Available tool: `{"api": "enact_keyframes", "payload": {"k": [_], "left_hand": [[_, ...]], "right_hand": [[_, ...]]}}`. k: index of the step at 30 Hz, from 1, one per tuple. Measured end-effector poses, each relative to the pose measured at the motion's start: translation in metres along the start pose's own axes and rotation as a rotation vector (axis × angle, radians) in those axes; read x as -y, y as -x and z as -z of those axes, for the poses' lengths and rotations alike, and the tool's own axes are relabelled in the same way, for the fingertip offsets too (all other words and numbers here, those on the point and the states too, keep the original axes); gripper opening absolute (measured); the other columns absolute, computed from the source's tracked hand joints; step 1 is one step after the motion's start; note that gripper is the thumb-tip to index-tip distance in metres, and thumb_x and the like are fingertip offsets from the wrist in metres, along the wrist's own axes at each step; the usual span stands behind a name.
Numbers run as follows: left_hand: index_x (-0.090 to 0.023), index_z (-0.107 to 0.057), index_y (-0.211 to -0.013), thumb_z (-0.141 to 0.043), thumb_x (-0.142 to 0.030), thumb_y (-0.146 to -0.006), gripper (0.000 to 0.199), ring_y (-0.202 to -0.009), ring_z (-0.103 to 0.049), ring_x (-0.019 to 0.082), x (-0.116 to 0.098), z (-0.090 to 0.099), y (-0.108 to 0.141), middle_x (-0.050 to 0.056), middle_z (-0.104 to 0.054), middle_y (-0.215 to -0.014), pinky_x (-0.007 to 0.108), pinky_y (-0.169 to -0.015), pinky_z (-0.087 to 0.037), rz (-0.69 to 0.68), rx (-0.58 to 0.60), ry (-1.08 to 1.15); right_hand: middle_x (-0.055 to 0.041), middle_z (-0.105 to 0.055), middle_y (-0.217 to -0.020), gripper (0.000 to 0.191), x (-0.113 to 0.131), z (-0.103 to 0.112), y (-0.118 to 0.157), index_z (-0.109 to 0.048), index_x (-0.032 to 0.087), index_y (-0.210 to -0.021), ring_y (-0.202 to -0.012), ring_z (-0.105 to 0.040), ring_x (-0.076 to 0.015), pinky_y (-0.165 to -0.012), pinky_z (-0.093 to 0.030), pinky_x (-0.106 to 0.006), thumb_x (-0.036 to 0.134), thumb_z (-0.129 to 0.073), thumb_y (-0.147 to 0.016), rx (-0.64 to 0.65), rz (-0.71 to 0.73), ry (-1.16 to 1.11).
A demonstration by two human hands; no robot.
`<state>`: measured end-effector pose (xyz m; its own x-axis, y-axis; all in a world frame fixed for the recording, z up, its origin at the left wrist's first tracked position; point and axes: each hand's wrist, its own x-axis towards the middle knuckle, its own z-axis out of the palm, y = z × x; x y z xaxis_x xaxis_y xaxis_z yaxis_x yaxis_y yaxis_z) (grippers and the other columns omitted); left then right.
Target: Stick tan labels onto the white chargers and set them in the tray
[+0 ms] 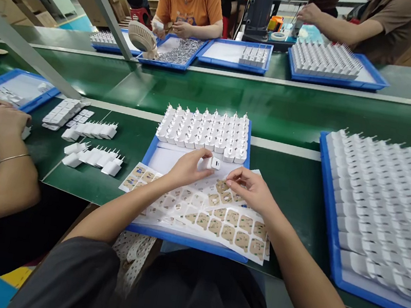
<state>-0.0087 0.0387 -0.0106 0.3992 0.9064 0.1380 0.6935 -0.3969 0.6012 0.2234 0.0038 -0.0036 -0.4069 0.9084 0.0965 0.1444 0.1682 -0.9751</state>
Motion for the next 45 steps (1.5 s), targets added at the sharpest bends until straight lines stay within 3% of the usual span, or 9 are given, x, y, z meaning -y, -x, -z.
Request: {"api": "enact_keyframes", "payload": {"k": [6,10,13,19,23,27,32,38,45], "left_hand": [[-0.021,-0.060,-0.115,-0.075,-0.029,-0.079,0.039,-0.108,-0.063,0.023,-0.032,0.016,0.032,0.006,-0.067,-0.114,0.037,-0.095,-0.048,-0.074,0.015,0.327],[-0.024,-0.058,-0.126,-0.072,-0.027,-0.083,0.045,-0.116,-0.060,0.023,-0.028,0.007,0.037,0.009,-0.061,-0.128,0.038,-0.098,-0.050,-0.105,0.128,0.576],[-0.028,-0.055,-0.135,-0.070,-0.031,-0.086,0.051,-0.127,-0.052,0.024,-0.020,-0.003,0.038,0.011,-0.050,-0.138,0.037,-0.100,-0.051,-0.143,0.130,0.760],[-0.030,-0.055,-0.138,-0.078,-0.037,-0.078,0.064,-0.121,-0.054,0.025,-0.017,-0.004,0.040,0.010,-0.054,-0.125,0.041,-0.106,-0.046,-0.240,0.046,0.569],[-0.026,-0.057,-0.133,-0.076,-0.041,-0.080,0.059,-0.101,-0.061,0.022,-0.022,0.001,0.042,0.010,-0.065,-0.118,0.037,-0.090,-0.053,-0.268,-0.022,0.372],[-0.022,-0.057,-0.131,-0.073,-0.038,-0.083,0.053,-0.079,-0.058,0.015,-0.025,0.001,0.046,0.008,-0.067,-0.108,0.029,-0.073,-0.055,-0.237,-0.092,0.240],[-0.028,-0.044,-0.144,-0.062,-0.030,-0.091,0.056,-0.082,-0.060,0.011,-0.026,0.000,0.047,0.010,-0.059,-0.126,0.022,-0.068,-0.058,-0.251,-0.004,0.346],[-0.024,-0.054,-0.131,-0.062,-0.025,-0.092,0.040,-0.081,-0.062,0.010,-0.025,-0.003,0.047,0.008,-0.062,-0.115,0.020,-0.065,-0.060,-0.311,-0.154,0.270],[-0.024,-0.055,-0.130,-0.062,-0.028,-0.092,0.039,-0.078,-0.061,0.008,-0.026,-0.003,0.048,0.008,-0.062,-0.115,0.019,-0.065,-0.060,-0.327,-0.135,0.231]], "right_hand": [[-0.0026,-0.068,-0.085,0.012,0.013,-0.006,0.012,-0.067,0.020,-0.092,-0.077,-0.063,-0.0161,-0.075,-0.051,-0.031,0.032,-0.069,-0.087,0.113,0.020,-0.157],[-0.0025,-0.066,-0.082,0.009,0.014,-0.011,0.015,-0.067,0.019,-0.090,-0.074,-0.062,-0.0146,-0.070,-0.050,-0.028,0.027,-0.070,-0.087,0.176,0.045,-0.269],[-0.0018,-0.064,-0.080,0.008,0.012,-0.015,0.014,-0.067,0.019,-0.088,-0.072,-0.060,-0.0132,-0.066,-0.049,-0.026,0.026,-0.072,-0.086,0.176,0.051,-0.370],[-0.0011,-0.063,-0.078,0.008,0.009,-0.022,0.015,-0.067,0.020,-0.085,-0.069,-0.058,-0.0123,-0.064,-0.047,-0.025,0.024,-0.074,-0.084,0.254,0.029,-0.496],[-0.0008,-0.063,-0.076,0.008,0.009,-0.025,0.015,-0.067,0.020,-0.085,-0.069,-0.057,-0.0126,-0.063,-0.046,-0.025,0.024,-0.074,-0.084,0.191,-0.016,-0.488],[-0.0008,-0.063,-0.076,0.011,0.008,-0.028,0.012,-0.068,0.021,-0.084,-0.069,-0.056,-0.0133,-0.063,-0.046,-0.026,0.029,-0.075,-0.083,0.092,-0.078,-0.463],[-0.0006,-0.062,-0.079,0.014,0.004,-0.025,0.011,-0.067,0.022,-0.083,-0.070,-0.057,-0.0143,-0.065,-0.049,-0.028,0.032,-0.076,-0.081,-0.044,-0.106,-0.474],[-0.0021,-0.063,-0.080,0.014,0.009,-0.025,0.012,-0.067,0.022,-0.087,-0.074,-0.060,-0.0164,-0.068,-0.051,-0.030,0.035,-0.073,-0.085,-0.219,-0.080,-0.293],[-0.0020,-0.063,-0.082,0.011,0.016,-0.028,0.014,-0.066,0.022,-0.089,-0.076,-0.060,-0.0160,-0.069,-0.051,-0.029,0.032,-0.071,-0.086,-0.266,-0.080,-0.235]]}}
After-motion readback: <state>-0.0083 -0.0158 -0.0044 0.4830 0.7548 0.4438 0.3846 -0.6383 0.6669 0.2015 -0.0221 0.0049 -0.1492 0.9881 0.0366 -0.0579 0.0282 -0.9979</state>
